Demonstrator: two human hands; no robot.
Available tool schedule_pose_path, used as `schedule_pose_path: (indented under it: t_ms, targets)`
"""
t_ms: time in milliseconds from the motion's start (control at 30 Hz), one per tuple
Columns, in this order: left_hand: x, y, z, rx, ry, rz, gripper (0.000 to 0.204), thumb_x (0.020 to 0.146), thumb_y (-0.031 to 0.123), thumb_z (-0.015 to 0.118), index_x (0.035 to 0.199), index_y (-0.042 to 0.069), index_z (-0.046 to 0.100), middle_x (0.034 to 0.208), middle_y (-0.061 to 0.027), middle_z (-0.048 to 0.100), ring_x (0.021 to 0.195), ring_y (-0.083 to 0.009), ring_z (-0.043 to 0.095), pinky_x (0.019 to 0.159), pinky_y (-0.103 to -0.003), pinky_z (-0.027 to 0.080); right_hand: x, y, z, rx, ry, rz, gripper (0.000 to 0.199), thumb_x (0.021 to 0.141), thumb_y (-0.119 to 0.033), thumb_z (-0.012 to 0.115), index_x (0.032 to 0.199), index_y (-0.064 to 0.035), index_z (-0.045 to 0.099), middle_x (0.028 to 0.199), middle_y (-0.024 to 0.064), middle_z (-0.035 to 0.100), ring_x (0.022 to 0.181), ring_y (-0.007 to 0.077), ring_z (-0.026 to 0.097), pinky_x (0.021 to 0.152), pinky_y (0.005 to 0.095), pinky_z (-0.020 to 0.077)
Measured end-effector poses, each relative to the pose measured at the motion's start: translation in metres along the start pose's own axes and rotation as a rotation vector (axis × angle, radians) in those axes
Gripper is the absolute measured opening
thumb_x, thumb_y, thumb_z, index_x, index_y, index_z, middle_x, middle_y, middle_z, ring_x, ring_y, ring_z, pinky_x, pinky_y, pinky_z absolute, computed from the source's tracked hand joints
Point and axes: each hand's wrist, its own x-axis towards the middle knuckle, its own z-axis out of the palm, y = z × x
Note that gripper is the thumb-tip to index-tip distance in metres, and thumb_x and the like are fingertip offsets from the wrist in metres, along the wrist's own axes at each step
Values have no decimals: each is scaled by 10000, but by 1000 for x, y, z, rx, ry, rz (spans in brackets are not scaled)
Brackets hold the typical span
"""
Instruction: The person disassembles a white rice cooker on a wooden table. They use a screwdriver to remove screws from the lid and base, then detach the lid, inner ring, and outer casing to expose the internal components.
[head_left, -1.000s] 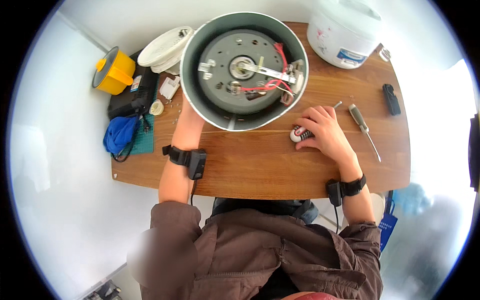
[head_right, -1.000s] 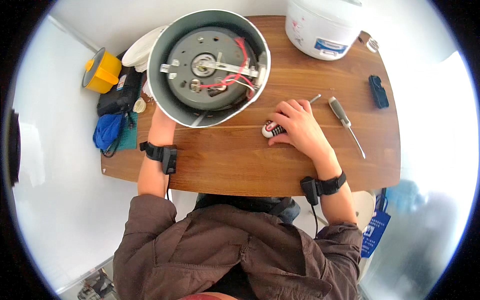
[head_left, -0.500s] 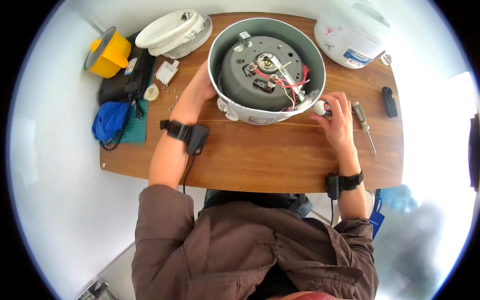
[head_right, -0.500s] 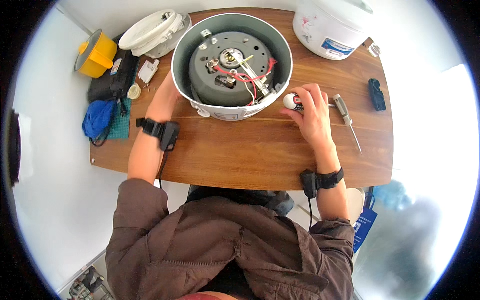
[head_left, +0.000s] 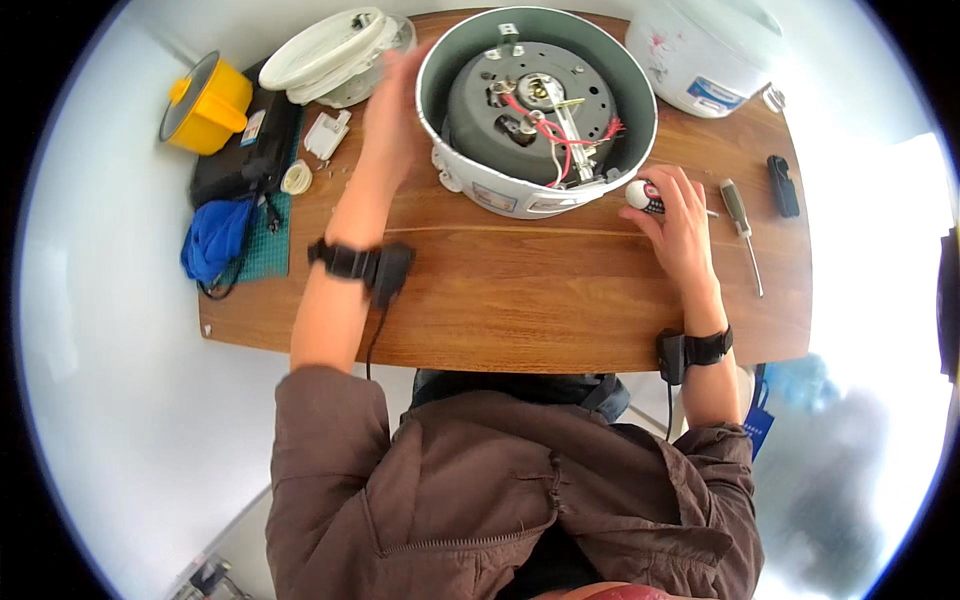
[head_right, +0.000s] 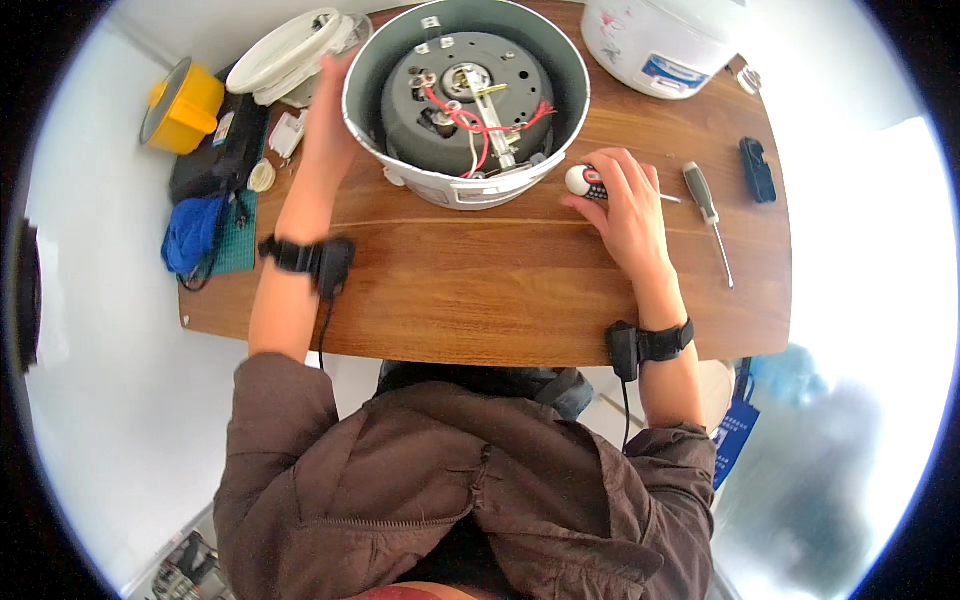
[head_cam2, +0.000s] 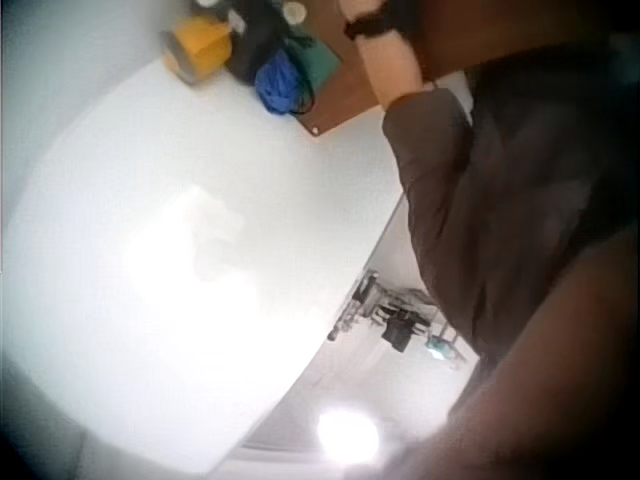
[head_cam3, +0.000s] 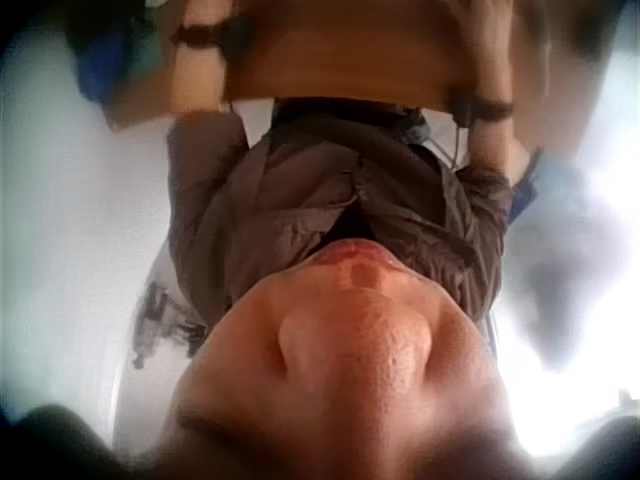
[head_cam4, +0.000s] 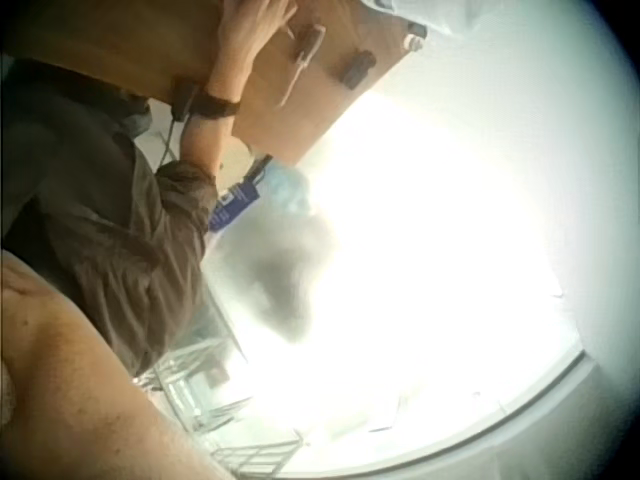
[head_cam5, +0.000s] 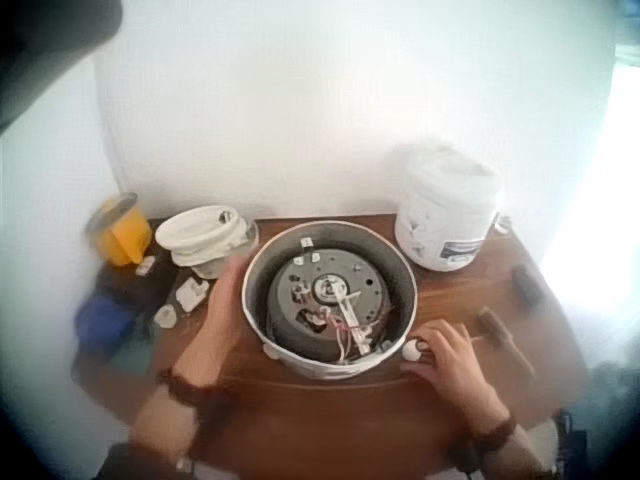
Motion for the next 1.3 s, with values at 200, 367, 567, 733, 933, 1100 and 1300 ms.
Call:
schedule_pose_path:
  t_ms: [200, 367, 567, 733, 933, 1100, 1300]
  targets:
    - [-95, 29, 55, 262, -19, 326, 749, 1089, 414, 454, 1592, -60, 167, 1613, -211, 318, 1482, -293, 338, 1238, -424, 229, 1, 1, -1, -31, -20, 26, 444, 802, -264, 838, 1142, -74, 624, 1081, 69, 654, 1033, 287, 629, 895, 412, 434]
    - [-95, 19, 72, 196, -3, 324, 753, 1015, 112, 525, 1625, -12, 102, 1597, -182, 336, 1436, -252, 378, 1209, -386, 278, 0, 0, -5, -22, -4, -7, 449, 798, -267, 840, 1150, -82, 632, 1050, 65, 658, 1027, 289, 625, 889, 408, 432]
    - [-34, 9, 20, -2, -180, 297, 783, 837, -1, 456, 1597, -10, 269, 1483, -151, 502, 1335, -214, 509, 1149, -342, 371, 7, -10, -18, 119, 267, -21, 497, 811, -189, 843, 1236, -59, 621, 1063, 118, 665, 897, 277, 620, 822, 397, 495]
    - [-8, 20, 4, -91, -324, 205, 813, 810, 86, 525, 1592, 18, 310, 1427, -162, 557, 1294, -226, 556, 1108, -341, 431, 33, -24, -50, 295, 467, -96, 462, 1055, -232, 572, 1420, 3, 413, 1125, 158, 625, 876, 180, 594, 786, 321, 526]
    - [13, 12, 4, -209, -386, 196, 705, 816, 140, 540, 1500, -10, 461, 1373, -158, 612, 1217, -228, 617, 1050, -340, 496, 88, -71, -87, 669, 606, -304, 496, 1052, -263, 588, 1442, -38, 380, 1220, 235, 618, 948, 259, 635, 785, 391, 573]
    - [21, 7, 9, -247, -404, 201, 614, 901, 158, 525, 1484, -31, 492, 1387, -149, 620, 1219, -214, 619, 1047, -336, 491, 131, -99, -83, 1025, 473, -356, 454, 1021, -318, 662, 1360, -72, 488, 1227, 213, 636, 968, 291, 668, 786, 433, 596]
    - [25, -1, 14, -169, -179, 115, 499, 1066, 332, 561, 1411, -29, 565, 1285, -105, 672, 1111, -150, 649, 965, -292, 516, 174, -165, -25, 1116, 518, -280, 644, 1017, -329, 658, 1481, -16, 339, 1105, 155, 619, 919, 208, 642, 762, 325, 535]
